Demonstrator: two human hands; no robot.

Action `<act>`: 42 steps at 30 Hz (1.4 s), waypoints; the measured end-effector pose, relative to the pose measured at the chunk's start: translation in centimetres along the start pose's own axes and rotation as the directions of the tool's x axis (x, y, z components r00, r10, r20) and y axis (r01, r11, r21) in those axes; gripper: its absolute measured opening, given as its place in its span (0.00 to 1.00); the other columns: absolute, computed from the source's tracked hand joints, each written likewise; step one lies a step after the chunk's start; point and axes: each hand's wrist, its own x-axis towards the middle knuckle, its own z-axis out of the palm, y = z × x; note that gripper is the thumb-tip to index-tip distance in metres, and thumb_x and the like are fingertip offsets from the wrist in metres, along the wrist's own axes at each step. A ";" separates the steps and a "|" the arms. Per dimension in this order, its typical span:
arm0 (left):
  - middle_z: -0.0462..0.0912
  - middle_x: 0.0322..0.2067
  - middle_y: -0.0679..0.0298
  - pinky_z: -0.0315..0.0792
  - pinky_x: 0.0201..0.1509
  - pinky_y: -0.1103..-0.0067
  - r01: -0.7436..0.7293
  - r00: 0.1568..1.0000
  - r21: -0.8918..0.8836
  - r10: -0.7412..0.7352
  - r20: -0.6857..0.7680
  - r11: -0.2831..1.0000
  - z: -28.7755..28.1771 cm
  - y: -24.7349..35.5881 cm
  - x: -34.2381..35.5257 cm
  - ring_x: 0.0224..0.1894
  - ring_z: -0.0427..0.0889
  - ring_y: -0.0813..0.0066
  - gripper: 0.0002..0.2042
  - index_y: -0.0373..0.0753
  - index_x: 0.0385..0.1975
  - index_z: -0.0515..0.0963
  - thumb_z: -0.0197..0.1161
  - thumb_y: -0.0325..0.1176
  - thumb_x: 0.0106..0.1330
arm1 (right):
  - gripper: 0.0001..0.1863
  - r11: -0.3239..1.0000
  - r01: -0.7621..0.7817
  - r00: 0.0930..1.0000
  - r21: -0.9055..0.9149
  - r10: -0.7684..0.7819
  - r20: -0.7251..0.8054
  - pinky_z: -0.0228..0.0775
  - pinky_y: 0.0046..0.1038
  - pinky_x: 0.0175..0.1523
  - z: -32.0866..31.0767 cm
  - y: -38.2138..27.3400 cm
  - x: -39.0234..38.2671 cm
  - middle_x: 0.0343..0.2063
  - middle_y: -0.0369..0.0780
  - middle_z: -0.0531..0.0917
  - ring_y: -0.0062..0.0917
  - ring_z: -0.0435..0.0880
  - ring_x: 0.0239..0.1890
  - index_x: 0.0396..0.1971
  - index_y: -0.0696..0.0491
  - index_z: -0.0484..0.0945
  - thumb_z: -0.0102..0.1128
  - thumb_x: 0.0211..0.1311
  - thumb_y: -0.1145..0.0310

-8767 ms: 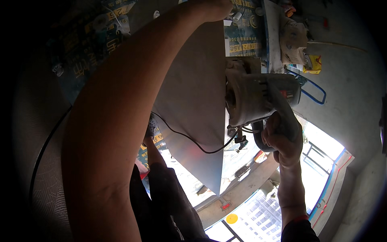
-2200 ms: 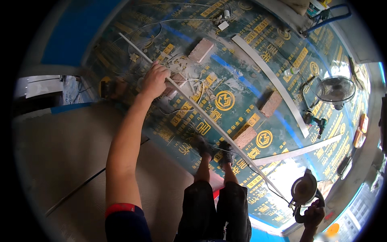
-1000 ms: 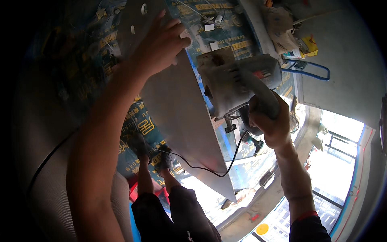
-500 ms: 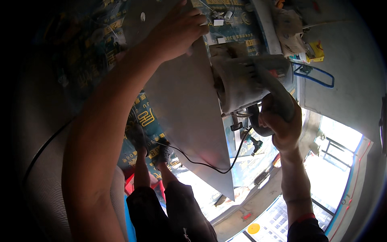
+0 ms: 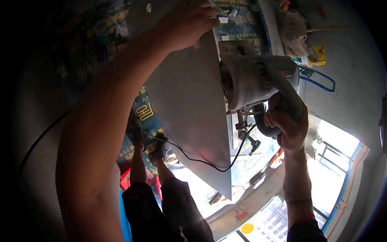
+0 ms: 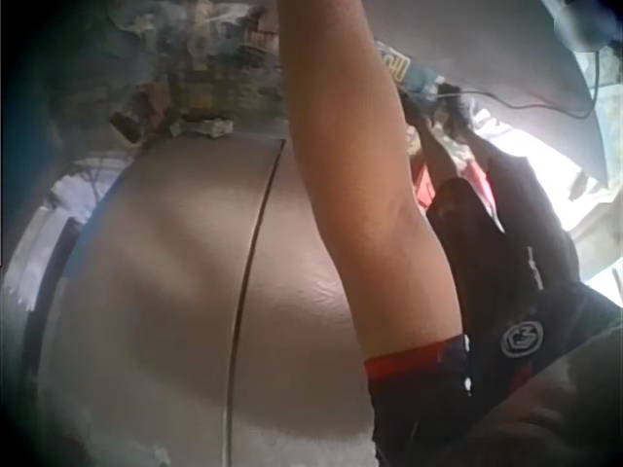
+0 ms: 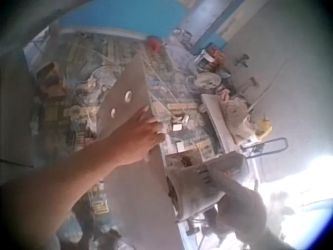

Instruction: The person uses a drill to make holes in a large white panel and then uses a circular saw to cut along a marked line.

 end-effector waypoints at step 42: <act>0.77 0.43 0.65 0.51 0.72 0.56 0.023 1.000 -0.084 -0.021 0.022 0.996 -0.1 -0.1 -0.3 0.58 0.70 0.66 0.22 0.42 0.42 0.81 0.74 0.41 0.45 | 0.36 0.997 -0.068 0.997 0.039 0.067 0.030 0.64 0.18 0.25 -0.2 0.4 -0.5 0.21 0.36 0.75 0.15 0.71 0.19 0.61 0.67 0.70 0.52 0.43 0.81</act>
